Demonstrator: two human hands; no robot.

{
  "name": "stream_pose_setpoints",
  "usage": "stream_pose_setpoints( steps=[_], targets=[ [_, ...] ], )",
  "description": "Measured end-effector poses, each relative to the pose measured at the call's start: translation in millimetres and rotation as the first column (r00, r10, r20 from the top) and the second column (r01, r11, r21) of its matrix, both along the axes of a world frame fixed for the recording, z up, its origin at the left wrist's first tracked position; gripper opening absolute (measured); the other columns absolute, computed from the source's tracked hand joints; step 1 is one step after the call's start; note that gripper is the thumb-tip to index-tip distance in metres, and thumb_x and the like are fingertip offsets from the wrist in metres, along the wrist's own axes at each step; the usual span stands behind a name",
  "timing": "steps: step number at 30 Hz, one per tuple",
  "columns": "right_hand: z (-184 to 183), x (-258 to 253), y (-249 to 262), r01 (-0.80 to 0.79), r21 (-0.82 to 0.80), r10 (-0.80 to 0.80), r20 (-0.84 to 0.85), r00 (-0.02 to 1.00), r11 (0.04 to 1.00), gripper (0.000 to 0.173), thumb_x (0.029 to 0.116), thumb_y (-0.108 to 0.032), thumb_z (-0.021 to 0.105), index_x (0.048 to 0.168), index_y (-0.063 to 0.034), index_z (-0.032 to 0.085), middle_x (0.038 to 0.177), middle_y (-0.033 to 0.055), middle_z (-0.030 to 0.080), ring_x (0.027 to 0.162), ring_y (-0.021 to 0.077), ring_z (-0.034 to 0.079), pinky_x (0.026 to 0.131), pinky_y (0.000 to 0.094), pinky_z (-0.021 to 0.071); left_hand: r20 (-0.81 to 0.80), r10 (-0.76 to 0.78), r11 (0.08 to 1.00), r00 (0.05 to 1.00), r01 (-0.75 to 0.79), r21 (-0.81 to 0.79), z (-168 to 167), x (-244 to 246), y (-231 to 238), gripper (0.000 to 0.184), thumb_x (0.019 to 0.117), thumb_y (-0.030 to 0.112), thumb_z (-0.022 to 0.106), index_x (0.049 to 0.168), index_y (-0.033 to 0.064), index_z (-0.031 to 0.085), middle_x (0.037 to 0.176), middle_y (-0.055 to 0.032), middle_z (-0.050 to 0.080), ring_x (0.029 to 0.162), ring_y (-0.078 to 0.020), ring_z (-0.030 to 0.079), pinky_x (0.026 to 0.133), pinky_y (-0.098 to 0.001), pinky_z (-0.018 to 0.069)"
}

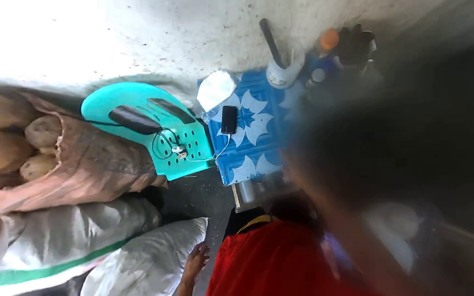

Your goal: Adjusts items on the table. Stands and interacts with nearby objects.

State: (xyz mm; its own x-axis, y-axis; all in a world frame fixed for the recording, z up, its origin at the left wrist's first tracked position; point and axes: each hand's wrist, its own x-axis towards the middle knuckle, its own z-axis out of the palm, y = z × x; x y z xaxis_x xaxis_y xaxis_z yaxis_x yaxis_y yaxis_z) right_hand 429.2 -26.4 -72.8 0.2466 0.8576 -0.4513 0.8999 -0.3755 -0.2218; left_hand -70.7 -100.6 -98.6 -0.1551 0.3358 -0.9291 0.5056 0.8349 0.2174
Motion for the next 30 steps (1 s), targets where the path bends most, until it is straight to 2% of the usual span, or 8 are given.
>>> stream_pose_setpoints(
  steps=[6,11,14,17,19,22,26,30],
  targets=[
    [-13,-6,8,0.352,0.034,-0.352,-0.022,0.936,0.935,0.087,0.0906,-0.048,0.072,0.159,-0.0091,0.035,0.16,0.0211,0.039,0.144,0.0411,0.041,0.112,0.0601,0.0391,-0.045,-0.089,0.995,0.995,0.092,0.049,-13,-75,64,0.043,0.1109,0.027,0.044,0.148,0.006,0.048,0.13,-0.0246,0.062,0.104,-0.0328,0.065,0.085,-0.051,0.0528],
    [2,-21,9,0.531,0.022,-0.524,-0.136,0.841,0.847,0.093,0.0877,-0.03,0.08,0.163,-0.0134,0.027,0.159,0.028,0.035,0.126,0.0465,0.057,0.1,0.0599,0.0514,-0.097,-0.05,0.987,0.994,0.065,0.15,20,-82,105,0.04,0.111,0.027,0.043,0.144,0.0054,0.051,0.126,-0.0209,0.064,0.096,-0.0259,0.066,0.08,-0.0436,0.0535],
    [11,-29,6,0.587,0.026,-0.575,-0.169,0.8,0.809,0.095,0.0865,-0.026,0.082,0.163,-0.0157,0.027,0.159,0.0276,0.034,0.125,0.0481,0.057,0.097,0.0609,0.0527,-0.081,-0.049,0.987,0.996,0.061,0.149,22,-85,108,0.039,0.111,0.026,0.043,0.145,0.007,0.05,0.123,-0.0188,0.065,0.092,-0.0228,0.065,0.076,-0.0406,0.0535],
    [8,-36,-6,0.587,0.116,-0.574,-0.126,0.809,0.801,0.097,0.0847,-0.038,0.081,0.163,-0.0203,0.028,0.162,0.0253,0.032,0.135,0.0455,0.05,0.104,0.0614,0.0474,-0.066,-0.046,0.989,0.997,0.055,0.137,23,-86,101,0.04,0.1112,0.025,0.042,0.146,0.0064,0.049,0.126,-0.0215,0.064,0.096,-0.0264,0.066,0.079,-0.0442,0.0538],
    [15,-38,-25,0.611,0.207,-0.605,-0.101,0.79,0.764,0.079,0.0889,-0.046,0.073,0.157,-0.0194,0.043,0.156,0.0211,0.043,0.138,0.0411,0.048,0.111,0.0606,0.0421,-0.071,-0.041,0.991,0.997,0.05,0.121,22,-90,93,0.041,0.1112,0.026,0.043,0.146,0.0062,0.049,0.127,-0.0223,0.063,0.097,-0.0272,0.066,0.08,-0.0452,0.0539],
    [41,-14,-48,0.724,0.306,-0.739,-0.086,0.668,0.619,0.057,0.0935,-0.038,0.068,0.139,-0.0041,0.061,0.139,0.0246,0.058,0.129,0.0413,0.056,0.109,0.058,0.0441,-0.081,-0.05,0.994,0.995,0.058,0.095,22,-88,81,0.04,0.1109,0.024,0.043,0.145,0.0053,0.05,0.125,-0.0215,0.063,0.094,-0.0247,0.064,0.078,-0.0427,0.052],
    [17,25,-61,0.886,0.155,-0.896,-0.01,0.443,0.437,0.082,0.0945,-0.057,0.063,0.151,-0.0012,0.044,0.153,0.0293,0.042,0.139,0.0463,0.044,0.112,0.0616,0.039,-0.106,-0.126,0.991,0.986,0.13,0.036,32,-88,73,0.039,0.1115,0.024,0.042,0.144,0.0039,0.052,0.127,-0.0214,0.063,0.099,-0.026,0.063,0.083,-0.0449,0.0511],
    [-3,39,-54,0.904,0.124,-0.912,0.011,0.41,0.408,0.085,0.092,-0.064,0.062,0.148,-0.0025,0.048,0.152,0.0278,0.043,0.138,0.0456,0.045,0.106,0.0632,0.0428,-0.119,-0.122,0.99,0.985,0.13,0.061,32,-97,77,0.038,0.1116,0.024,0.041,0.144,0.005,0.051,0.124,-0.0187,0.064,0.095,-0.0217,0.062,0.079,-0.0407,0.0502]
  ],
)
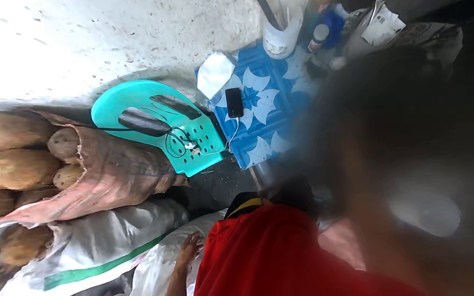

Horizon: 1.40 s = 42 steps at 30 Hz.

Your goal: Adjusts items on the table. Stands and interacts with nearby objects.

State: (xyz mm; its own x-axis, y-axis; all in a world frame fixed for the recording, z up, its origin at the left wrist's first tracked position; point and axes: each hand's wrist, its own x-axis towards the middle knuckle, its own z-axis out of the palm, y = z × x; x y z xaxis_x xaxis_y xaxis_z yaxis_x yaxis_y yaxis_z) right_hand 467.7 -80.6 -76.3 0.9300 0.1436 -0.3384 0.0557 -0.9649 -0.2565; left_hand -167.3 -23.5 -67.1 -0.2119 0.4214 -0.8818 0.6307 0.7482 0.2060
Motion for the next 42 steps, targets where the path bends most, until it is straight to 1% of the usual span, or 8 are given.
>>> stream_pose_setpoints(
  steps=[7,13,17,21,27,34,38,42],
  targets=[
    [10,20,17,0.108,0.108,-0.095,-0.113,0.989,0.988,0.087,0.0813,-0.053,0.083,0.143,0.0005,0.052,0.146,0.028,0.05,0.136,0.0425,0.048,0.111,0.0579,0.041,-0.011,0.031,0.998,0.999,-0.03,0.048,-4,-12,7,0.037,0.111,0.023,0.043,0.142,0.0064,0.052,0.118,-0.017,0.065,0.087,-0.0191,0.062,0.072,-0.0366,0.0501],
    [55,-7,-4,0.469,0.336,-0.323,-0.407,0.854,0.817,0.052,0.1003,-0.035,0.067,0.144,-0.0103,0.053,0.137,0.0181,0.06,0.122,0.0339,0.06,0.102,0.0533,0.0487,0.01,0.017,0.999,1.0,-0.018,0.039,-1,-2,-1,0.036,0.111,0.022,0.042,0.142,0.0056,0.053,0.118,-0.016,0.065,0.087,-0.0167,0.062,0.072,-0.0346,0.05],
    [46,-54,-76,0.208,0.488,-0.148,-0.16,0.976,0.848,0.046,0.1003,-0.032,0.066,0.134,-0.0008,0.059,0.123,0.0225,0.065,0.111,0.0307,0.065,0.097,0.0494,0.0539,0.041,0.056,0.998,0.998,-0.057,0.04,-4,-7,-10,0.039,0.1115,0.023,0.04,0.145,0.0049,0.05,0.123,-0.0198,0.064,0.093,-0.0223,0.064,0.078,-0.0413,0.0526],
    [39,-94,-107,0.021,0.3,0.115,-0.43,0.896,0.954,0.04,0.1006,-0.025,0.065,0.129,0.003,0.061,0.121,0.0225,0.066,0.111,0.0299,0.065,0.099,0.0492,0.0523,0.003,0.081,0.997,0.997,-0.081,-0.001,-1,-15,-23,0.039,0.1112,0.022,0.042,0.145,0.004,0.049,0.124,-0.0203,0.063,0.093,-0.0222,0.064,0.079,-0.041,0.052],
    [-59,-134,-26,-0.292,0.12,0.294,-0.674,0.677,0.949,0.045,0.1034,-0.025,0.057,0.141,0.0009,0.054,0.14,0.0243,0.057,0.13,0.0359,0.057,0.109,0.0536,0.045,-0.048,0.089,0.996,0.995,-0.089,-0.006,-3,-39,-26,0.04,0.1113,0.025,0.042,0.145,0.0054,0.051,0.126,-0.0217,0.063,0.096,-0.0263,0.064,0.079,-0.0445,0.052],
    [-175,-154,23,-0.085,0.203,0.203,-0.684,0.701,0.976,0.041,0.1043,-0.02,0.056,0.141,-0.0006,0.057,0.141,0.0233,0.058,0.132,0.0342,0.055,0.111,0.0504,0.0444,-0.064,0.05,0.996,0.997,-0.045,0.082,18,-64,-20,0.042,0.1087,0.023,0.043,0.147,0.0053,0.047,0.121,-0.0189,0.066,0.093,-0.0229,0.066,0.077,-0.0421,0.0539],
    [-159,-156,36,-0.047,0.052,0.07,-0.753,0.654,0.998,0.044,0.1055,-0.017,0.054,0.146,0.0008,0.051,0.151,0.0221,0.05,0.142,0.0349,0.046,0.118,0.0516,0.0354,-0.093,0.051,0.998,0.994,-0.048,0.029,21,-67,-29,0.044,0.1085,0.023,0.044,0.148,0.004,0.045,0.125,-0.0218,0.064,0.099,-0.0262,0.066,0.081,-0.0453,0.0536],
    [-145,-165,2,-0.238,0.252,0.333,-0.467,0.819,0.938,0.048,0.1026,-0.021,0.058,0.146,-0.002,0.053,0.146,0.021,0.055,0.138,0.0323,0.052,0.117,0.0463,0.0408,-0.079,0.126,0.992,0.989,-0.126,0.008,12,-64,-46,0.043,0.1093,0.023,0.042,0.148,0.0051,0.046,0.127,-0.0219,0.063,0.099,-0.0268,0.065,0.08,-0.0457,0.0527]
  ],
)
